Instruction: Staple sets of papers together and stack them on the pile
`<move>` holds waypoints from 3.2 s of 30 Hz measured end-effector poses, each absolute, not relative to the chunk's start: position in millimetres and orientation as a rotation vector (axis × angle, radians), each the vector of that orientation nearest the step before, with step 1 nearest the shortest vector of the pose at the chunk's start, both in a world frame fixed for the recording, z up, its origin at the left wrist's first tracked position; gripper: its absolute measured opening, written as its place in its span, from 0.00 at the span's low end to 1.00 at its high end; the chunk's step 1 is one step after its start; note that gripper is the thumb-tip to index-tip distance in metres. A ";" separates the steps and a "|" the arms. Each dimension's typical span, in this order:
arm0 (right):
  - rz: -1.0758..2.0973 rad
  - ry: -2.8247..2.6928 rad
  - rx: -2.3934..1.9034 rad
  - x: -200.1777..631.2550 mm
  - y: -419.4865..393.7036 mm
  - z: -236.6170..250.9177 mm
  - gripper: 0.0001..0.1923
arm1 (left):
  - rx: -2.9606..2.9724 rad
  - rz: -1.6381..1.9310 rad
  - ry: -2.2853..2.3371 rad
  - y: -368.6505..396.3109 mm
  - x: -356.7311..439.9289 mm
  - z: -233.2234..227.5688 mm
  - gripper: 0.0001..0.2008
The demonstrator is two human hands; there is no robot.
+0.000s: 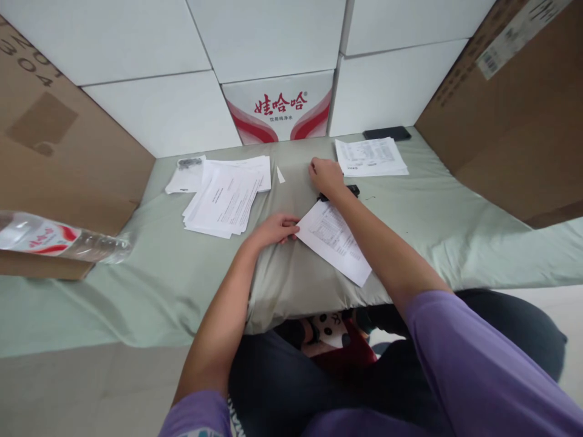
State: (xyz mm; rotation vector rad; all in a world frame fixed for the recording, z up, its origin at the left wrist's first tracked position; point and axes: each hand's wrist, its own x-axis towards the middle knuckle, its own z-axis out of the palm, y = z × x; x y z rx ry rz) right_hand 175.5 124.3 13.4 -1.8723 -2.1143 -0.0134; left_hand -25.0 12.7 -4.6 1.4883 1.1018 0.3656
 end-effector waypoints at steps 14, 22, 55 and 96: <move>-0.099 -2.120 -2.079 163.6 119.1 9.0 0.16 | 1.476 0.368 1.116 11.6 -16.9 -4.0 0.19; -0.079 -2.149 -1.989 160.5 115.7 9.2 0.19 | 1.464 0.333 1.109 13.6 -19.0 -1.4 0.18; -0.008 -1.294 -1.376 213.0 53.7 40.2 0.22 | 1.463 0.436 1.161 3.1 -25.0 -2.1 0.20; 1.176 -1.439 -1.181 202.5 36.7 24.7 0.08 | 1.154 1.224 1.226 24.2 -87.8 -3.6 0.24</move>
